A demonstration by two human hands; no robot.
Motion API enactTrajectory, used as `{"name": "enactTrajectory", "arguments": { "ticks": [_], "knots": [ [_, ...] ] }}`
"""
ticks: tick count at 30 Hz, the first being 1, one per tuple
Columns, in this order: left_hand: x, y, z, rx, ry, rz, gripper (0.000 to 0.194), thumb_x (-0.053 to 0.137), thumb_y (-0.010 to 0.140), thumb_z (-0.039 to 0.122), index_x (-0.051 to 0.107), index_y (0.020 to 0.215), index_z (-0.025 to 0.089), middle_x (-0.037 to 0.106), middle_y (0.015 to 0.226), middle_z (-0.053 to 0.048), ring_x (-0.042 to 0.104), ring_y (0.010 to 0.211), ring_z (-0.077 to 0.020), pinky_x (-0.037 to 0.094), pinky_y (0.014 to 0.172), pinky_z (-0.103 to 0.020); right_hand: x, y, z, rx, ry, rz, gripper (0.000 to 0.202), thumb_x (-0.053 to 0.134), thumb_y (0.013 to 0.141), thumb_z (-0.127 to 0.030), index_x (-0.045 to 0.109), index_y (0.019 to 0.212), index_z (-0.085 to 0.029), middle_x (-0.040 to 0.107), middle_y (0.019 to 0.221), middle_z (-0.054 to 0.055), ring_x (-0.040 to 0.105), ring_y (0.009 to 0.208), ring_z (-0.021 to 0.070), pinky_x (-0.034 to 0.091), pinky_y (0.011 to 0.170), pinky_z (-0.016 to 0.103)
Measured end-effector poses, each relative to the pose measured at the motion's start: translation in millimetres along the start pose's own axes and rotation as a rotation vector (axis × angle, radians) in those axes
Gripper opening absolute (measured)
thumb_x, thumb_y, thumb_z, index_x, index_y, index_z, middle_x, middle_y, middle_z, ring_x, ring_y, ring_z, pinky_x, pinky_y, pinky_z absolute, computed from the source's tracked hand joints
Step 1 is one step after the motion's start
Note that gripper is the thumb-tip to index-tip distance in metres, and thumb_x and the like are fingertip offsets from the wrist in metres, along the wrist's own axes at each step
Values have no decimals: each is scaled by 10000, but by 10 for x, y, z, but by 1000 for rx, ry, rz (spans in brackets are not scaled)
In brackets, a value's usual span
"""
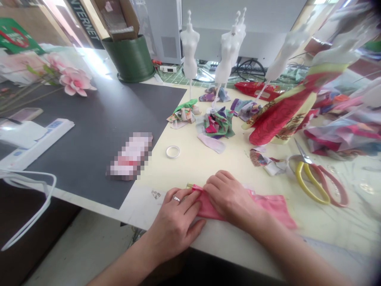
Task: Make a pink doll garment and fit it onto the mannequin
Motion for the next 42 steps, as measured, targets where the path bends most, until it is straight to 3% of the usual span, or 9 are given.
{"name": "enactTrajectory", "arguments": {
  "ticks": [9, 13, 24, 42],
  "knots": [
    [-48, 5, 0, -3, -9, 62, 194, 578, 815, 206, 623, 969, 95, 624, 1133, -151, 570, 1018, -244, 396, 941, -434, 1, -11, -11, -48, -44, 3, 210, 405, 923, -150, 563, 784, -151, 501, 722, 37, 396, 699, 172, 365, 728, 338],
    [-50, -4, -6, -5, 28, 63, 286, 579, 818, 226, 598, 1058, 71, 587, 1187, -195, 584, 1010, -249, 404, 947, -441, 3, -9, -16, -59, -46, -12, 218, 392, 932, -156, 578, 817, -150, 508, 732, 40, 404, 707, 172, 372, 737, 341],
    [-40, 8, 12, -17, 45, 46, 242, 566, 827, 228, 612, 1029, 103, 607, 1204, -150, 565, 1044, -253, 387, 953, -445, 8, -29, -18, -60, -52, -42, 172, 433, 920, -167, 595, 862, -152, 504, 741, 41, 400, 715, 173, 379, 766, 346],
    [-35, 33, -13, -26, 68, 36, 396, 569, 836, 270, 558, 1186, 86, 623, 1196, -131, 538, 1115, -261, 358, 991, -460, 31, -31, 1, -55, -64, -67, 138, 471, 885, -132, 594, 829, -161, 529, 753, 52, 429, 734, 186, 374, 764, 357]
  ]
}}
Point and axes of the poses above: each hand's wrist, its own y-axis towards the middle knuckle, its own x-axis out of the palm, z = x × y, the point moved 5 cm from there along y, towards the middle knuckle
